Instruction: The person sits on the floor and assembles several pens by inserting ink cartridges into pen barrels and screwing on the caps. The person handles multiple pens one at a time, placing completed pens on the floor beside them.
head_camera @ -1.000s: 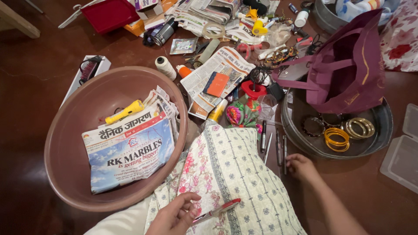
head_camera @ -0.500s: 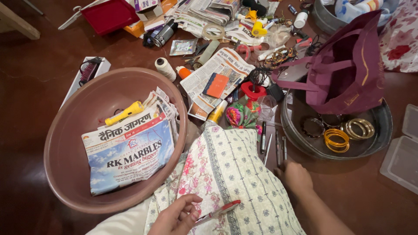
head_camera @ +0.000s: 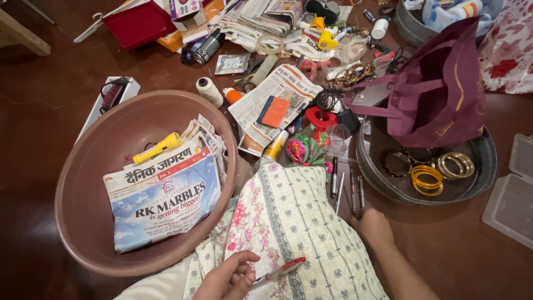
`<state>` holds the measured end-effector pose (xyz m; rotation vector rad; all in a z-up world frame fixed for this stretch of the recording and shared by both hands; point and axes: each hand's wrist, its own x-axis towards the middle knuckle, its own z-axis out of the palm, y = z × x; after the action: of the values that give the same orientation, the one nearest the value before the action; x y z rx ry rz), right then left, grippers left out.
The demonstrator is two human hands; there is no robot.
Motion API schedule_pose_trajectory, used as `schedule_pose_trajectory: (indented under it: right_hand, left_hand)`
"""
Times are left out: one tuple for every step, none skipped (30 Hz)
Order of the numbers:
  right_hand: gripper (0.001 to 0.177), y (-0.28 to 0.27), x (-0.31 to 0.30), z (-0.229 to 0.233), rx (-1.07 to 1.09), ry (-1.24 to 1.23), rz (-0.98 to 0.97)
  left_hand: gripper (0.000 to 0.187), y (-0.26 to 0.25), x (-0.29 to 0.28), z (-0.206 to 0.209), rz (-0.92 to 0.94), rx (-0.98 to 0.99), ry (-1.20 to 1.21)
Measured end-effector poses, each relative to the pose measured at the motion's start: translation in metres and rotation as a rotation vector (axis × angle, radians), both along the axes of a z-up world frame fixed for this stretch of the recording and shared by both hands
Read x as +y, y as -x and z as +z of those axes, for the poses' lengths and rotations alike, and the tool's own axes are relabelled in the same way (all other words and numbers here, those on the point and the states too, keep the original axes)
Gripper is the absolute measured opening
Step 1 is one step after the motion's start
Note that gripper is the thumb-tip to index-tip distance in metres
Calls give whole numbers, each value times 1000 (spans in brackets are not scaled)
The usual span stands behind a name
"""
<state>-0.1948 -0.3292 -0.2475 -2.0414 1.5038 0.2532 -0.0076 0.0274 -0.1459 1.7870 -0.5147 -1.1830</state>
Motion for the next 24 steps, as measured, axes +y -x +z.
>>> schedule_pose_trajectory:
  right_hand:
    - [29, 0, -1, -4, -1, 8, -1]
    - [30, 1, -2, -9, -1, 8, 1]
    - [30, 3, -4, -16, -2, 8, 3]
    - [30, 5, -7, -24, -2, 8, 6]
    - [31, 9, -10, -34, -30, 2, -7]
    - [33, 15, -13, -47, -57, -6, -19]
    - [34, 21, -16, -61, -84, -14, -31]
    - [34, 27, -22, -77, -130, -45, -59]
    - [33, 33, -28, -93, -176, -77, -87]
    - [33, 38, -33, -106, -222, -108, -114]
    - [31, 41, -37, -112, -333, -184, -175]
    - [29, 41, -39, -113, -447, -259, -235]
    - [28, 39, -40, -109, -560, -335, -294]
    - [25, 35, -39, -95, -553, -396, -295]
    - [23, 28, -37, -70, -545, -456, -296]
    - [21, 19, -32, -41, -535, -518, -296]
    - [20, 6, -23, -10, -561, -566, -254]
    - [20, -9, -12, 20, -586, -614, -214]
    - [19, -20, 5, 47, -611, -662, -174]
    - [16, -27, 23, 71, -611, -674, -31]
    - [14, -38, 38, 91, -609, -682, 111]
    - [11, -48, 58, 106, -736, -664, 271]
    - [9, -58, 76, 118, -859, -642, 434]
    - [9, -64, 87, 130, -771, -585, 449]
  left_hand:
    - [35, 0, 0, -2, -4, 3, 7]
    - [35, 0, 0, -4, -6, 6, 14]
    - [35, -1, 0, -5, -9, 10, 20]
    - [35, 0, 1, -5, -10, 7, 23]
    - [35, 0, 2, -5, -12, 3, 25]
    - [34, 0, 2, -4, -12, 1, 26]
    - [34, -1, 2, -4, -11, -11, 22]
    - [34, -1, 1, -3, -11, -21, 17]
    - [33, -1, 1, -3, -10, -32, 13]
    - [34, -1, 0, -2, -8, -33, 12]
    - [35, -1, 1, 0, -5, -35, 12]
    - [36, -1, 1, 1, -2, -38, 13]
    - [34, -1, 0, 2, 6, -33, 34]
    - [33, 0, -2, 3, 15, -28, 54]
    - [31, 0, -5, 3, 24, -24, 75]
    - [34, 1, -10, 4, 51, -8, 160]
    - [37, 3, -17, 4, 78, 7, 245]
    - [40, 5, -24, 7, 103, 24, 330]
    - [44, 9, -29, 12, 144, 64, 277]
    - [49, 12, -36, 17, 181, 103, 227]
    - [54, 14, -43, 21, 219, 142, 176]
    - [56, 17, -50, 25, 227, 230, 191]
    - [58, 19, -55, 26, 234, 317, 206]
    - [60, 22, -59, 26, 244, 404, 219]
